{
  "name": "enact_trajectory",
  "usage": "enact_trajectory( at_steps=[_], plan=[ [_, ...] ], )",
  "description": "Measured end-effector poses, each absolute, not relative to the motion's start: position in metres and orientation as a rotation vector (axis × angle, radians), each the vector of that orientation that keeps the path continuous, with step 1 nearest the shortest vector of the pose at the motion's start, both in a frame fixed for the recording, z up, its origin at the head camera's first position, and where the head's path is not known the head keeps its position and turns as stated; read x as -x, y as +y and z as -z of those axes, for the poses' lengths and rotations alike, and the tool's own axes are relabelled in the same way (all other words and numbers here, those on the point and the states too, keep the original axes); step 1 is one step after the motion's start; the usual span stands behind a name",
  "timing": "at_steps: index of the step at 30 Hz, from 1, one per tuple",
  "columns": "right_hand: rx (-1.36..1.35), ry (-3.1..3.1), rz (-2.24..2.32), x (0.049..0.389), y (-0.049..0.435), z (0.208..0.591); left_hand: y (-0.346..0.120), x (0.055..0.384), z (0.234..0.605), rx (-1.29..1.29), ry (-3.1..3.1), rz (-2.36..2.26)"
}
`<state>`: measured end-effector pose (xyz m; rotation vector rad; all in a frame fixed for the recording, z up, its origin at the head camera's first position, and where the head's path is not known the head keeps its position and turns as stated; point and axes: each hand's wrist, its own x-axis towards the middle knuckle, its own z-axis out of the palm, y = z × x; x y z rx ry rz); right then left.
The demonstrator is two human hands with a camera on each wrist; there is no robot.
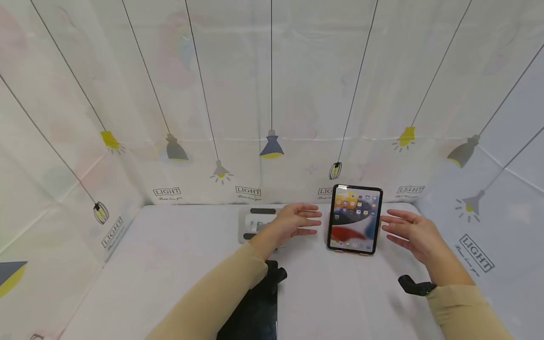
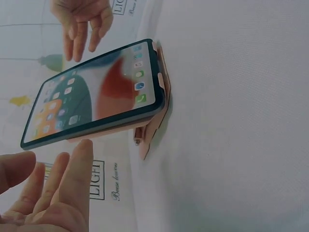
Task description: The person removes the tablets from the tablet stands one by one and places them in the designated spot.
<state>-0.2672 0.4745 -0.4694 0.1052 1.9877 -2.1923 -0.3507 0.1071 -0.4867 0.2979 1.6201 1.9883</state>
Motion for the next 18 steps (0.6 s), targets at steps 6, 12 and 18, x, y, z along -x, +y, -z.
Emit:
enact_trajectory(
  at_steps=[6, 12, 18],
  plan=[
    [-0.132, 1.968, 2.221, 0.273, 0.479, 0.467, 0.111, 0.352, 0.486, -0.255, 1.585, -2.0],
    [-0.143, 1.933, 2.251, 0.278, 0.478, 0.466, 0.114, 0.357, 0.487, -0.262, 1.648, -1.998],
    [-0.129, 1.929, 2.275, 0.284, 0.477, 0.466, 0.121, 0.367, 0.489, -0.307, 1.677, -1.987]
  ],
)
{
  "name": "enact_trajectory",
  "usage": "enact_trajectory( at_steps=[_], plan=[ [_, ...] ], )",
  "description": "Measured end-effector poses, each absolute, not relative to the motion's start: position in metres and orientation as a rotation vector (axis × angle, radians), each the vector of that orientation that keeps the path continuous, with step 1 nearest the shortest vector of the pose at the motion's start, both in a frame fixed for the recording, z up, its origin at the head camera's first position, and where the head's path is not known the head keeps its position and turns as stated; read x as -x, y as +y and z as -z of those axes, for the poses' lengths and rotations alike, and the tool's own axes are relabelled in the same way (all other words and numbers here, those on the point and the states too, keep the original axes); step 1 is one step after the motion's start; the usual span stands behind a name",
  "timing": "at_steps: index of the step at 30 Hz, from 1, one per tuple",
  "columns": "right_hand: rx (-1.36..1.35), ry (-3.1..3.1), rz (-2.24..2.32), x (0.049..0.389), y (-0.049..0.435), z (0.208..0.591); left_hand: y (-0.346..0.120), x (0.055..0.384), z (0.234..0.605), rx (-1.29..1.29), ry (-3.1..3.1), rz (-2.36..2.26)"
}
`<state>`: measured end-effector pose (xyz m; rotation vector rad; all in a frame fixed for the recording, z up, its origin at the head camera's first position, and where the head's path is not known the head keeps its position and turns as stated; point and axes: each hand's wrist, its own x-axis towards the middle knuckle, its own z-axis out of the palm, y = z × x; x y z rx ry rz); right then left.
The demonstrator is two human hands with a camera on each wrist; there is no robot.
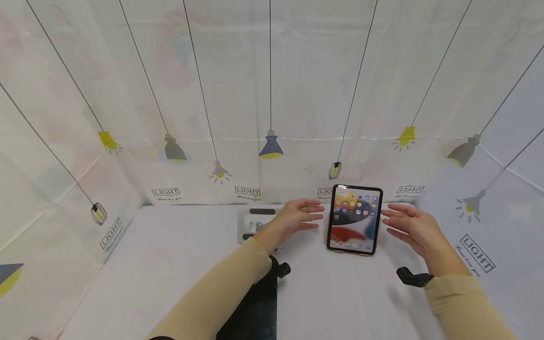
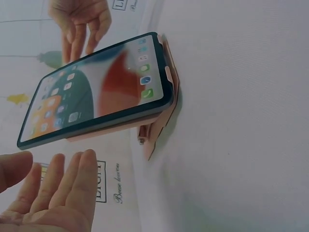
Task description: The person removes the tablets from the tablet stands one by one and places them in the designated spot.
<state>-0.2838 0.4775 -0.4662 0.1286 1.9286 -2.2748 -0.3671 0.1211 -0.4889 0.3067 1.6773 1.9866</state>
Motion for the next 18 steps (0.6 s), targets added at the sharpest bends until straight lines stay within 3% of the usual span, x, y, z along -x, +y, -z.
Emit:
enact_trajectory(
  at_steps=[18],
  plan=[
    [-0.202, 1.945, 2.303, 0.297, 0.477, 0.465, 0.136, 0.379, 0.468, -0.36, 1.652, -2.023]
  ],
)
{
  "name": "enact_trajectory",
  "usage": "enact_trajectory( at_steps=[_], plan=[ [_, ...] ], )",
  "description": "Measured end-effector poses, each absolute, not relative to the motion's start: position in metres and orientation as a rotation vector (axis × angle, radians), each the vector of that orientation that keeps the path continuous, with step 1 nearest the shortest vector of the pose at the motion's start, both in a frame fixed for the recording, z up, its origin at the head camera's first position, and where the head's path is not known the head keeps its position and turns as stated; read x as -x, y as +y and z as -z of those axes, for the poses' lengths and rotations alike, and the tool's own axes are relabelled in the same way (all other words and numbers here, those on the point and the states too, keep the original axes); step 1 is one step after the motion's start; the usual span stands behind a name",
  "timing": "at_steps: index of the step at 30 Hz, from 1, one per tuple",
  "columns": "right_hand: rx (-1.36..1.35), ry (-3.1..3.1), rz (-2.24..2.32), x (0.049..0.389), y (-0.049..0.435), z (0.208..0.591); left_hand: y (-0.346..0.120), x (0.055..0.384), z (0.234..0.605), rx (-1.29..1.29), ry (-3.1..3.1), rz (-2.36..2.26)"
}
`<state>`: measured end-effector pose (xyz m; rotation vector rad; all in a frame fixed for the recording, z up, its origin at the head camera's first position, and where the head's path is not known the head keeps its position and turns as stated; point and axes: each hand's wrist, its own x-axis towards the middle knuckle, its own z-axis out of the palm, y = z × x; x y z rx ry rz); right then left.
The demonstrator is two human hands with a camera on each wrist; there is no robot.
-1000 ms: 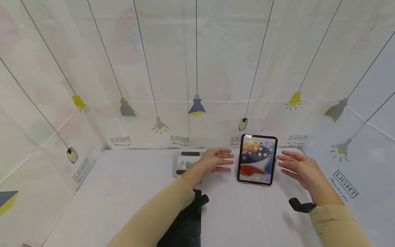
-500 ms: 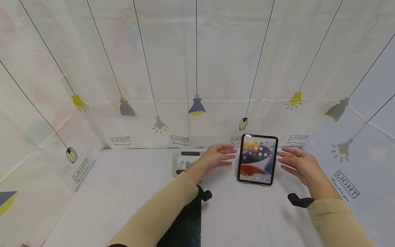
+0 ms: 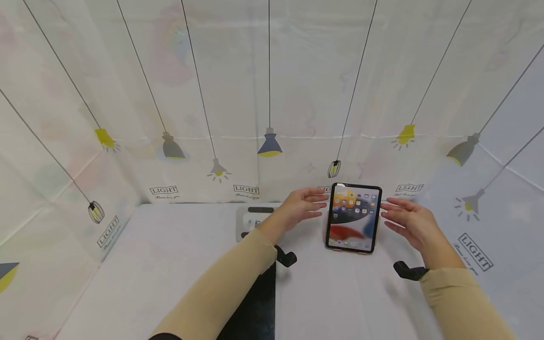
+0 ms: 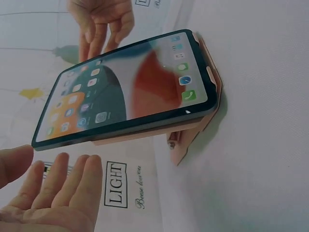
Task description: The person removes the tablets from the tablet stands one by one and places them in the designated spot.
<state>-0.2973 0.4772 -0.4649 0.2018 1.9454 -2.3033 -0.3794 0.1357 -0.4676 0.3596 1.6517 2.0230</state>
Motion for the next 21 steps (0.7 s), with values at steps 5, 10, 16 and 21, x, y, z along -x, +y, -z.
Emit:
enact_trajectory(
  at_steps=[5, 10, 16, 21],
  plan=[
    [-0.193, 1.97, 2.305, 0.299, 0.475, 0.465, 0.14, 0.379, 0.466, -0.347, 1.679, -2.027],
    [-0.151, 1.967, 2.344, 0.298, 0.472, 0.465, 0.147, 0.379, 0.467, -0.372, 1.715, -2.036],
    [-0.172, 1.993, 2.343, 0.296, 0.47, 0.466, 0.152, 0.377, 0.471, -0.371, 1.807, -2.038],
    [-0.172, 1.978, 2.381, 0.297, 0.467, 0.466, 0.154, 0.375, 0.473, -0.381, 1.873, -2.045]
  ],
)
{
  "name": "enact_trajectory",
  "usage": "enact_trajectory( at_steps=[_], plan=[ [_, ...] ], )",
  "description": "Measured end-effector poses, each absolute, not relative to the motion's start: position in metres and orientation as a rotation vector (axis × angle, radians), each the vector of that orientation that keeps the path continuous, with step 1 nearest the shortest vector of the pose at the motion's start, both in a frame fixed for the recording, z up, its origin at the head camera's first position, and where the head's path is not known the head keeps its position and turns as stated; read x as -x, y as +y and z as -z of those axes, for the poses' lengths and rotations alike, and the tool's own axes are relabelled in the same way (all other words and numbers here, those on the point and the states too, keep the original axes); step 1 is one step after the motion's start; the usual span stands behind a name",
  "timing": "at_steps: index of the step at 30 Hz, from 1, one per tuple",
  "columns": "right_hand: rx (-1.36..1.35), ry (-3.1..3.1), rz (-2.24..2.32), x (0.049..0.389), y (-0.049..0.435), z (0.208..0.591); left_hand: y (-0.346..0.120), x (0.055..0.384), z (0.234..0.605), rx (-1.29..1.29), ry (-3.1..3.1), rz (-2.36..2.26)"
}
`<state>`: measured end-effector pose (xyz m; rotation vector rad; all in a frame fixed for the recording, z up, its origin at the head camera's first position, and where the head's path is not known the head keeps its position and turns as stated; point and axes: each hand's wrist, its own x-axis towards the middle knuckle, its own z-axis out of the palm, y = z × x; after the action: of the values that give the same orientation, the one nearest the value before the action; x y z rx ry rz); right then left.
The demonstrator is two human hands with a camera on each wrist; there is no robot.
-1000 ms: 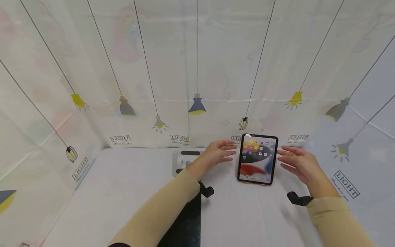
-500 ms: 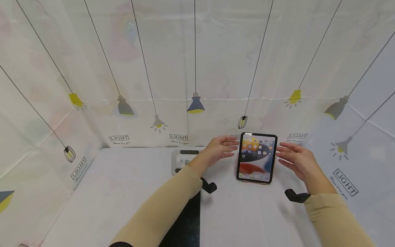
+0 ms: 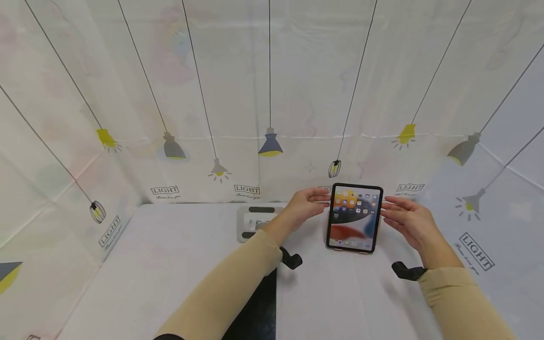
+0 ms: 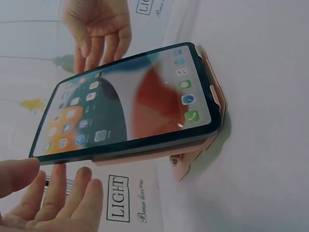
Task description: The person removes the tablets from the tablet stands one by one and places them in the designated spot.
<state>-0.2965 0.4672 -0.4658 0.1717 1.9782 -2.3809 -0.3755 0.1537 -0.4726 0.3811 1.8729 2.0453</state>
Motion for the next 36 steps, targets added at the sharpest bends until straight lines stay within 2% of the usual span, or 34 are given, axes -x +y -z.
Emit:
enact_trajectory(
  at_steps=[10, 19, 29, 36],
  plan=[
    [-0.149, 1.928, 2.469, 0.295, 0.464, 0.469, 0.158, 0.371, 0.473, -0.394, 1.865, -2.105],
    [-0.154, 1.921, 2.467, 0.293, 0.461, 0.469, 0.164, 0.366, 0.469, -0.221, 1.866, -2.118],
    [-0.209, 1.958, 2.457, 0.291, 0.457, 0.466, 0.165, 0.361, 0.467, -0.234, 1.813, -2.157],
    [-0.209, 1.981, 2.46, 0.291, 0.455, 0.467, 0.172, 0.353, 0.459, -0.138, 1.894, -2.171]
  ],
)
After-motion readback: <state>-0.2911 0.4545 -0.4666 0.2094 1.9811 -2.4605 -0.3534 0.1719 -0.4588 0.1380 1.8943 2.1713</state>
